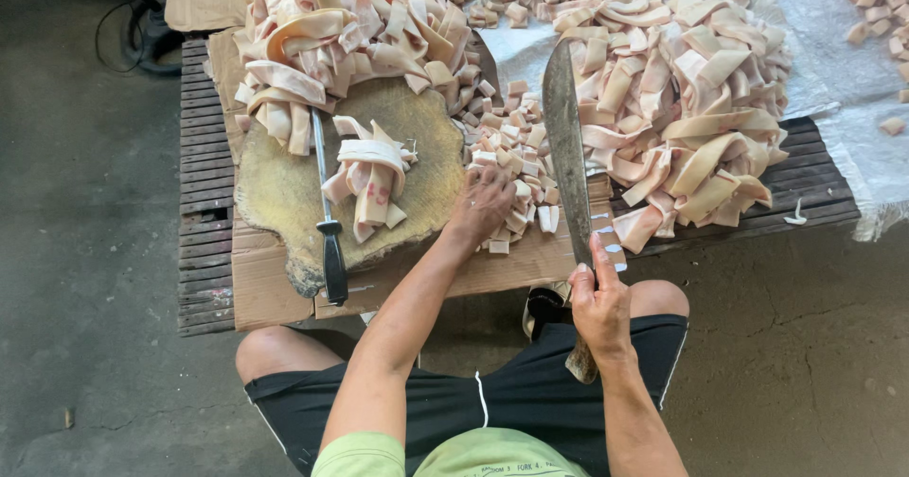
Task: The person sits cross-legged on the floor and uses a large knife to chop strips of pale meat into small cubes on a wooden cutting board. The chopped pieces are pushed aside and accumulate on a white sheet next to the board.
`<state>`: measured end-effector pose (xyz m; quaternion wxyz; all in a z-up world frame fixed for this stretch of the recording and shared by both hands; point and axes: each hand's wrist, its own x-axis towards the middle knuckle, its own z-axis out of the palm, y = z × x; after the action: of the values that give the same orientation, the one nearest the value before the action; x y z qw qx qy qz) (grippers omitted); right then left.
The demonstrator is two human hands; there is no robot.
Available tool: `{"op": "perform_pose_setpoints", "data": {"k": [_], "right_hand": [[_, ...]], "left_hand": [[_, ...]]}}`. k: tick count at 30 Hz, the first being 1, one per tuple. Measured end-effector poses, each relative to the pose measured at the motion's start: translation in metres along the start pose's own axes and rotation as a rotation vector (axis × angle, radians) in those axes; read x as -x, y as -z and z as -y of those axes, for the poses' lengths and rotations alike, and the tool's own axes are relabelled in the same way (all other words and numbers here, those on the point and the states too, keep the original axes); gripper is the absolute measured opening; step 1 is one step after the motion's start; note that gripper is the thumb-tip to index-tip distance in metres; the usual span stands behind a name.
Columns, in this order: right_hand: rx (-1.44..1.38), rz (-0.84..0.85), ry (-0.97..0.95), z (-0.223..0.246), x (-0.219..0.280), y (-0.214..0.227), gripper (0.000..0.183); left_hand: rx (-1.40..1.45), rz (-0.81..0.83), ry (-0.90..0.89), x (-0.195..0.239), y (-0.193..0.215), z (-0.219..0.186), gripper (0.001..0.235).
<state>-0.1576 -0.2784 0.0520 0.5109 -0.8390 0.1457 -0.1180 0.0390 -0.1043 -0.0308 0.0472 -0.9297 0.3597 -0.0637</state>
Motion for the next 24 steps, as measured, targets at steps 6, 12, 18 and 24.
{"op": "perform_pose_setpoints", "data": {"k": [6, 12, 18, 24], "right_hand": [[-0.034, 0.003, 0.02, 0.003, 0.001, -0.004, 0.053], [-0.02, 0.025, 0.117, 0.003, 0.0, -0.017, 0.048], [0.014, -0.011, 0.195, 0.002, -0.002, -0.017, 0.048], [0.026, 0.008, 0.007, -0.002, -0.02, -0.012, 0.051]], "left_hand": [[1.096, -0.033, 0.54, 0.013, 0.03, 0.01, 0.024], [0.803, -0.276, 0.743, 0.051, 0.069, 0.075, 0.027], [0.408, -0.197, 0.417, 0.046, 0.073, 0.03, 0.04], [0.189, -0.285, -0.006, 0.021, 0.026, -0.02, 0.037]]}}
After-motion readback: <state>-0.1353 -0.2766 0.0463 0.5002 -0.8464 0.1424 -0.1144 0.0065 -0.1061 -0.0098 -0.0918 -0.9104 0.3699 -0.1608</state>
